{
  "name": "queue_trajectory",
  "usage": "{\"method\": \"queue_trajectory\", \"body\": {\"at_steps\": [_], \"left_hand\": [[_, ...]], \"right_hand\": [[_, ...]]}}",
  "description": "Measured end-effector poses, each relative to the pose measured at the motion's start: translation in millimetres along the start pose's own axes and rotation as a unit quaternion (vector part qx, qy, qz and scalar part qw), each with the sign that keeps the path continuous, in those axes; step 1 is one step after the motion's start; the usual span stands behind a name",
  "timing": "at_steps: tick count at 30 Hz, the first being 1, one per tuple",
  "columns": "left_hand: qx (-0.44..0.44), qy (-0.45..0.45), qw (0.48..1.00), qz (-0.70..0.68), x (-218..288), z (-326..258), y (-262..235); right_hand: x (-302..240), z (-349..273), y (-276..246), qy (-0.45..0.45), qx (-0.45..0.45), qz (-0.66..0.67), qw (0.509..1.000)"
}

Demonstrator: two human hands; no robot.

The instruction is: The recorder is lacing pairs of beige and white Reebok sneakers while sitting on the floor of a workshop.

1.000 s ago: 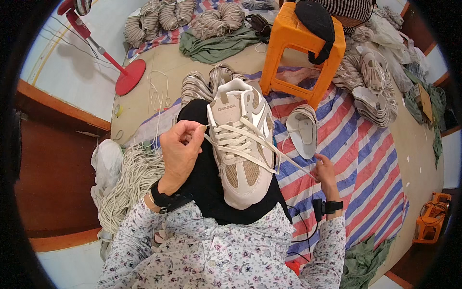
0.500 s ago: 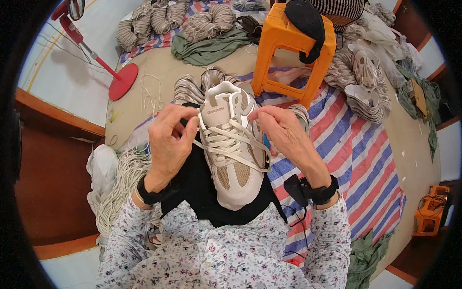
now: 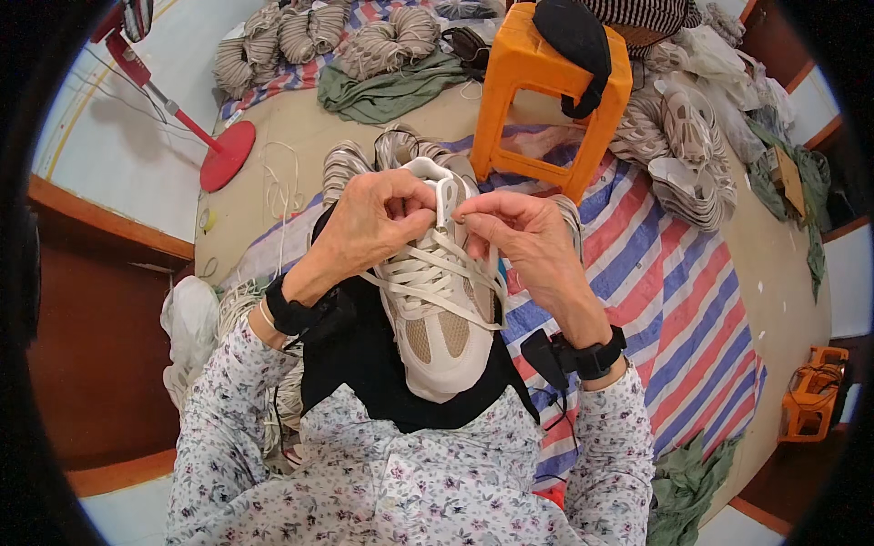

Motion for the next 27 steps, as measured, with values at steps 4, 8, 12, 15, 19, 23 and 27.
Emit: {"method": "queue_trajectory", "body": {"at_steps": [4, 8, 12, 15, 19, 23, 27], "left_hand": [[-0.022, -0.008, 1.000, -0.018, -4, 1, 2], [-0.030, -0.012, 0.999, -0.008, -1, -1, 0], [-0.021, -0.035, 0.999, -0.017, -1, -1, 3], [-0.015, -0.029, 0.999, -0.022, -4, -2, 3], [-0.022, -0.019, 0.999, -0.026, -2, -3, 3], [-0.024, -0.038, 0.998, -0.033, -8, -6, 1], [-0.028, -0.008, 0.999, -0.028, -3, -1, 3]], "right_hand": [[0, 1, 3, -0.007, -0.016, 0.054, 0.998], [-13, -1, 12, 0.032, 0.006, 0.057, 0.998], [-10, 1, 12, 0.031, 0.020, 0.064, 0.997], [-9, 1, 15, -0.008, 0.031, 0.022, 0.999], [-12, 6, 24, -0.100, 0.053, -0.158, 0.981], [-18, 9, 16, -0.058, 0.025, -0.151, 0.986], [13, 8, -3, 0.020, -0.008, 0.031, 0.999]]}}
Point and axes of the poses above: each hand's wrist, its own z-axis towards the middle knuckle, its own y-axis out of the palm, x = y × z, the point moved 2 cm from there along z, towards the middle knuckle, and after that the axes turned 1 degree about -y, right-handed, at the moved point
